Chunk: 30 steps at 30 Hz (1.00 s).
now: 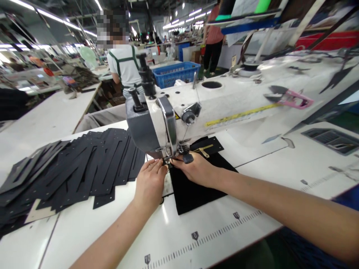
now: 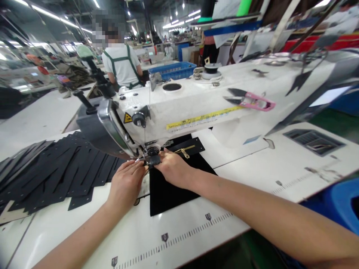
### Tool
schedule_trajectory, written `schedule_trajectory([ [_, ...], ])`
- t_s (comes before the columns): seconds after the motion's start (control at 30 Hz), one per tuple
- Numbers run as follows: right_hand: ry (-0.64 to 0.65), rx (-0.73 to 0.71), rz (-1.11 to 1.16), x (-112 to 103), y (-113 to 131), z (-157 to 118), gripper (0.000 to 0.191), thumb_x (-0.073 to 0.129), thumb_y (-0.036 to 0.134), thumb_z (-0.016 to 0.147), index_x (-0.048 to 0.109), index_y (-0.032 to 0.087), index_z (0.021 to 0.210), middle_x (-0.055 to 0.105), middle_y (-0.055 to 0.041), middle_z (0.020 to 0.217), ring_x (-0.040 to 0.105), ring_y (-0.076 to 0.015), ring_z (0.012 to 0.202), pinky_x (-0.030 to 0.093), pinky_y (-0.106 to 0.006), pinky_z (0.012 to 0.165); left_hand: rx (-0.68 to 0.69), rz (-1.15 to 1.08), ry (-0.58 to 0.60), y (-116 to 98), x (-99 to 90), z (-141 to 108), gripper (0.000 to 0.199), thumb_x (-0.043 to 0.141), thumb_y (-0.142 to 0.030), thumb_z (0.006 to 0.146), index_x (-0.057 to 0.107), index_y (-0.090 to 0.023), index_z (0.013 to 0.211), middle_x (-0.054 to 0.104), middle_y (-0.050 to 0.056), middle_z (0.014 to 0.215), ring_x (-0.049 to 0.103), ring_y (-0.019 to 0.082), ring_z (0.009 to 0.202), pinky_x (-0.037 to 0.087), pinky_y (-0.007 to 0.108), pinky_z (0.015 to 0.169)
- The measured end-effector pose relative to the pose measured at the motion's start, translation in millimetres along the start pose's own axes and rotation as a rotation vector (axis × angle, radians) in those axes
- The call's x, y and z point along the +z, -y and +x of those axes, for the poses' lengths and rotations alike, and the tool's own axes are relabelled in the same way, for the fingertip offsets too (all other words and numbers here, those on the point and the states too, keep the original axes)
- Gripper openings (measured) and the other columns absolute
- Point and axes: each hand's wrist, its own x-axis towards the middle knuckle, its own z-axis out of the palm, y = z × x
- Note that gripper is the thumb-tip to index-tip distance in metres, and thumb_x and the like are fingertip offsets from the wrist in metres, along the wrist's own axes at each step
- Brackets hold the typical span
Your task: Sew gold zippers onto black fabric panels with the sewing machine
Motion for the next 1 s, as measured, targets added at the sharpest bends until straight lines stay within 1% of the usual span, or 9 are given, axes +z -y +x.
schedule_trajectory([
  [0.07, -0.023, 0.004, 0.012, 0.6, 1.0, -0.8, 0.033, 0.042, 0.004, 0.082, 0.057, 0.015, 0.110, 0.063, -0.0097, 0.102, 0.057, -0.0211, 0.097, 0.045, -0.037, 0.086, -0.004, 0.001, -0.010, 0.1, 0.9, -1.3, 0.017, 0.044, -0.007, 0.082, 0.060, -0.013, 0.080, 0.069, 0.012, 0.089, 0.065, 0.023, 0.085, 0.050, 0.040, 0.081],
  [0.23, -0.109, 0.030, 0.051, 4.0, 1.2, -1.8, 0.027, 0.044, 0.009, 0.085, 0.060, 0.016, 0.104, 0.066, -0.0087, 0.092, 0.061, -0.0192, 0.085, 0.047, -0.035, 0.083, -0.011, -0.013, -0.007, 0.4, 1.3, -3.4, 0.018, 0.043, -0.006, 0.081, 0.059, -0.015, 0.083, 0.068, 0.013, 0.091, 0.064, 0.024, 0.088, 0.050, 0.042, 0.080],
  [0.43, -0.086, -0.019, 0.101, 4.9, -1.5, 0.7, 0.027, 0.043, 0.009, 0.085, 0.059, 0.017, 0.105, 0.066, -0.0073, 0.088, 0.060, -0.0194, 0.089, 0.046, -0.035, 0.085, -0.010, -0.015, -0.040, 1.0, 1.9, -4.5, 0.017, 0.044, -0.003, 0.079, 0.057, -0.013, 0.081, 0.068, 0.015, 0.088, 0.065, 0.025, 0.085, 0.052, 0.042, 0.077],
  [0.6, -0.079, -0.028, 0.117, 4.8, -2.4, 1.6, 0.025, 0.043, 0.007, 0.084, 0.062, 0.019, 0.095, 0.066, -0.0058, 0.086, 0.060, -0.0173, 0.092, 0.045, -0.033, 0.087, -0.010, -0.003, -0.056, 1.3, 2.7, -2.9, 0.018, 0.042, -0.005, 0.081, 0.057, -0.015, 0.079, 0.068, 0.012, 0.086, 0.065, 0.024, 0.083, 0.052, 0.042, 0.077],
  [0.8, -0.115, -0.058, 0.069, 4.2, -4.2, 4.9, 0.027, 0.044, 0.007, 0.082, 0.060, 0.018, 0.101, 0.067, -0.0076, 0.090, 0.062, -0.0188, 0.084, 0.049, -0.033, 0.079, -0.040, 0.003, -0.071, 1.1, 1.9, 1.3, 0.018, 0.042, -0.005, 0.081, 0.056, -0.016, 0.076, 0.068, 0.010, 0.079, 0.066, 0.022, 0.076, 0.052, 0.040, 0.075],
  [1.0, -0.103, -0.043, 0.058, 4.2, -4.4, 3.2, 0.029, 0.043, 0.008, 0.082, 0.059, 0.018, 0.105, 0.066, -0.0083, 0.095, 0.061, -0.0206, 0.086, 0.047, -0.035, 0.081, -0.035, -0.022, -0.043, 0.5, 0.5, 0.6, 0.018, 0.041, -0.005, 0.082, 0.056, -0.015, 0.077, 0.068, 0.010, 0.081, 0.066, 0.021, 0.077, 0.052, 0.040, 0.077],
])
